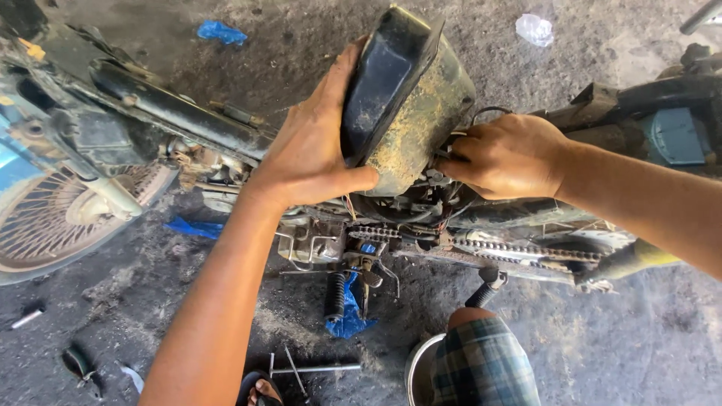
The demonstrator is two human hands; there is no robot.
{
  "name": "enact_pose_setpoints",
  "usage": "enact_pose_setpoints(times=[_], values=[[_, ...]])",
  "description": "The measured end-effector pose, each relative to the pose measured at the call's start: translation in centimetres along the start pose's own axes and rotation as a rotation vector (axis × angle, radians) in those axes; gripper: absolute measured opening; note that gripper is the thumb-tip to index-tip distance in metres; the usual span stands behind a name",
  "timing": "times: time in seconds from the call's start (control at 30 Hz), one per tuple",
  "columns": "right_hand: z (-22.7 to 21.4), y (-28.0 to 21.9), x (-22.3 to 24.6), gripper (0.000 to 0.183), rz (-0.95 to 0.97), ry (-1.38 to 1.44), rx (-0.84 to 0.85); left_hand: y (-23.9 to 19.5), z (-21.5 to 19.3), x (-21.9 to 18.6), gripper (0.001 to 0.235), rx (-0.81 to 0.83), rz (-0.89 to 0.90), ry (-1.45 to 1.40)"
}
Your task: The person uses a wrench to loosen a bolt on the motorcycle's engine area. They then remove a black plastic cover, place it aside, and proceed to work on the internal components and wiring with their hands.
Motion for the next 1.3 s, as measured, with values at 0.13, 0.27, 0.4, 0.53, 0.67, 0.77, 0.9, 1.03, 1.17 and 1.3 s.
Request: enact_pose_setpoints(times=[0.13,0.27,0.4,0.53,0.67,0.77,0.9,1.03,1.17,1.3], values=[[0.1,-0.2,0.1,0.041,-0.048,0.001,-0.053,-0.2,0.3,0.5,0.131,-0.005,0.021,0.005],[-0.6,-0.2,0.3,0.048,-0.069,-0.023,-0.110,-0.4,0.6,0.8,0.130,-0.028,0.062,0.004],[0.0,-0.4,0.2,0.036,-0.085,-0.045,-0.109,-0.6,0.6,1.1,0.128,-0.041,0.092,-0.015],[-0.2,-0.4,0.1,0.036,-0.101,-0.038,-0.147,-0.6,0.7,1.1,0.130,-0.028,0.085,0.014],[-0.4,-0.6,0.1,0.036,-0.130,-0.059,-0.191,-0.6,0.7,1.3,0.132,-0.034,0.097,0.052],[-0.4,-0.7,0.1,0.038,-0.136,-0.066,-0.202,-0.7,0.3,0.9,0.131,-0.045,0.116,0.042],[-0.2,-0.7,-0.1,0.040,-0.137,-0.055,-0.200,-0.6,0.5,1.5,0.133,-0.029,0.096,0.054],[0.0,-0.9,-0.1,0.034,-0.167,-0.089,-0.244,-0.9,0.8,2.1,0.137,-0.045,0.154,0.067],[-0.8,-0.5,-0.1,0.035,-0.190,-0.129,-0.224,-0.9,0.4,1.4,0.134,-0.063,0.200,0.057],[-0.6,-0.6,0.0,0.038,-0.216,-0.159,-0.219,-0.1,-0.1,0.2,0.131,0.015,0.049,0.003]])
Point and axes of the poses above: each hand's wrist, its own y-axis towards the middle knuckle, its own z-axis out of the palm, x = y × z, the point moved 2 cm from there along y, towards the middle knuckle, and after that the axes turned 5 degrees about z, right-handed, at the moved point
